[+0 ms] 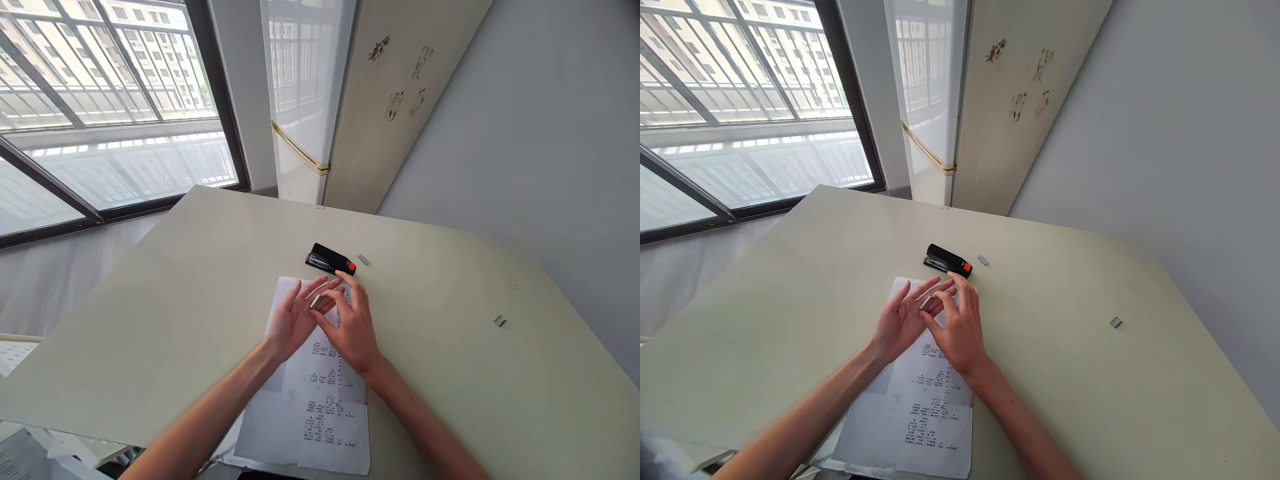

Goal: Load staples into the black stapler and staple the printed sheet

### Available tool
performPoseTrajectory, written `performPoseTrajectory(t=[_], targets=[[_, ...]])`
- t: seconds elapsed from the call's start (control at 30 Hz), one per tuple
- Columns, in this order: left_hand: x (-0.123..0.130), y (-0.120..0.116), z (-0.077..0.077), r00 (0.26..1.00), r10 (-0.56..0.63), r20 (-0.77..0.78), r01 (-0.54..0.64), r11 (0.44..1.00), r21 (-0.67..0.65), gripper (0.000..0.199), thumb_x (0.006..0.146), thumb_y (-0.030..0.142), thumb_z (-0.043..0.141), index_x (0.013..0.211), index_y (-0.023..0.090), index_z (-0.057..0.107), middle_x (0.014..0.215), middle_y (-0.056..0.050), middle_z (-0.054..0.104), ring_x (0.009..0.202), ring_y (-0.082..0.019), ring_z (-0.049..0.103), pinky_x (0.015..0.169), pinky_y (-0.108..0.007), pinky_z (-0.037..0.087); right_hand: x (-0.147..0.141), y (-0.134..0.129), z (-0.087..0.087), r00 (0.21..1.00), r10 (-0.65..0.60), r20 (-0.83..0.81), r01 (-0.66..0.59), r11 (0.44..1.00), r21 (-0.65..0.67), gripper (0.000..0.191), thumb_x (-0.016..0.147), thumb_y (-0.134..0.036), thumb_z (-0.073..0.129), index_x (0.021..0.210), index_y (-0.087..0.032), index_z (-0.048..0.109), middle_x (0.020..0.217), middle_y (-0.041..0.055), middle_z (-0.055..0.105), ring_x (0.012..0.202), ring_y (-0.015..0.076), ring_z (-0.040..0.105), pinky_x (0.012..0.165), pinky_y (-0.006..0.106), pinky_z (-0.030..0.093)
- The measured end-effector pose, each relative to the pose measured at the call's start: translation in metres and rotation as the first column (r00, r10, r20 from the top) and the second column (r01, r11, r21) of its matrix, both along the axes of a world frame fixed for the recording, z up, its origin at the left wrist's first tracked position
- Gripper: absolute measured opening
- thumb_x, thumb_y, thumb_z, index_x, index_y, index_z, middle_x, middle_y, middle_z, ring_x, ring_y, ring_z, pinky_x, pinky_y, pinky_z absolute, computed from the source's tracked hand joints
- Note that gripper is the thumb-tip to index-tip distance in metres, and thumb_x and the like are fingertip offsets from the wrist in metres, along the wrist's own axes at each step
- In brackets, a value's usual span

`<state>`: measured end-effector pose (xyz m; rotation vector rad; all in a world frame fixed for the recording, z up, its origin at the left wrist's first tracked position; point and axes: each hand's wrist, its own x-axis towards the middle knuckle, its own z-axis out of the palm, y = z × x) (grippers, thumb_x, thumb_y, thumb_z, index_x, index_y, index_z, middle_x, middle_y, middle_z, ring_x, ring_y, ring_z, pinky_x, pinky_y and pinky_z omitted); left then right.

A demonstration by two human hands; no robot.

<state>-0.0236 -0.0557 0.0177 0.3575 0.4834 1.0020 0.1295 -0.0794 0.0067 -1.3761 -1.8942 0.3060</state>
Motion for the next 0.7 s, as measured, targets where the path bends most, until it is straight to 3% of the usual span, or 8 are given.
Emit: performPoseTrajectory(t=[0.17, 0.33, 0.43, 0.5, 0.6, 0.7], targets=[[0.002, -0.002, 0.000, 0.995, -0.054, -0.083, 0.061, 0.994, 0.086, 0.050, 0.100, 0.058, 0.066, 0.126, 0.017, 0.076, 0.143, -0.014, 0.069, 0.144, -0.032, 0.055, 0.124, -0.045, 0.038, 0.009, -0.006, 0.004, 0.998, -0.021, -0.058, 0.020, 1.000, -0.020, 0.020, 0.099, -0.040, 0.068, 0.114, -0.027, 0.070, 0.157, 0.0136, 0.050, 0.142, 0.0342, 0.053, 0.114, 0.057, 0.049], [0.000, 0.004, -0.003, 0.982, -0.003, -0.188, 0.030, 0.989, 0.144, 0.049, 0.097, 0.057, 0.067, 0.119, 0.015, 0.079, 0.140, -0.016, 0.070, 0.136, -0.035, 0.061, 0.116, -0.044, 0.045, 0.065, -0.025, 0.008, 0.968, -0.224, -0.112, 0.212, 0.971, -0.110, 0.030, 0.097, -0.052, 0.069, 0.114, -0.028, 0.073, 0.156, 0.0122, 0.051, 0.141, 0.0340, 0.053, 0.114, 0.059, 0.048], [-0.001, 0.007, -0.006, 0.943, 0.063, -0.326, -0.019, 0.990, 0.139, 0.036, 0.095, 0.049, 0.072, 0.106, 0.016, 0.080, 0.125, -0.015, 0.074, 0.112, -0.028, 0.069, 0.096, -0.036, 0.054, 0.124, -0.040, -0.002, 0.902, -0.426, -0.073, 0.413, 0.899, -0.145, 0.033, 0.093, -0.056, 0.069, 0.109, -0.028, 0.075, 0.152, 0.0114, 0.056, 0.137, 0.0340, 0.056, 0.115, 0.059, 0.045], [0.000, 0.007, -0.006, 0.897, 0.088, -0.433, -0.020, 0.987, 0.159, 0.031, 0.095, 0.047, 0.073, 0.100, 0.017, 0.079, 0.115, -0.012, 0.073, 0.095, -0.021, 0.067, 0.084, -0.031, 0.053, 0.168, -0.050, -0.013, 0.851, -0.524, -0.040, 0.514, 0.845, -0.149, 0.037, 0.090, -0.058, 0.071, 0.109, -0.027, 0.075, 0.147, 0.0122, 0.059, 0.138, 0.0340, 0.056, 0.116, 0.056, 0.044], [0.002, 0.003, -0.001, 0.768, 0.130, -0.627, 0.053, 0.963, 0.264, 0.030, 0.098, 0.048, 0.070, 0.098, 0.018, 0.078, 0.094, -0.007, 0.070, 0.082, -0.017, 0.060, 0.079, -0.028, 0.048, 0.231, -0.062, -0.028, 0.743, -0.668, -0.045, 0.656, 0.740, -0.145, 0.042, 0.084, -0.062, 0.072, 0.103, -0.024, 0.076, 0.137, 0.0117, 0.066, 0.129, 0.0331, 0.061, 0.115, 0.054, 0.045], [0.002, 0.000, 0.006, 0.622, 0.263, -0.737, 0.162, 0.878, 0.450, 0.024, 0.099, 0.043, 0.069, 0.095, 0.021, 0.077, 0.085, -0.005, 0.067, 0.079, -0.018, 0.058, 0.079, -0.027, 0.046, 0.278, -0.068, -0.040, 0.654, -0.756, -0.033, 0.741, 0.649, -0.174, 0.043, 0.082, -0.060, 0.071, 0.102, -0.023, 0.075, 0.136, 0.0142, 0.065, 0.124, 0.0339, 0.062, 0.110, 0.054, 0.046]])
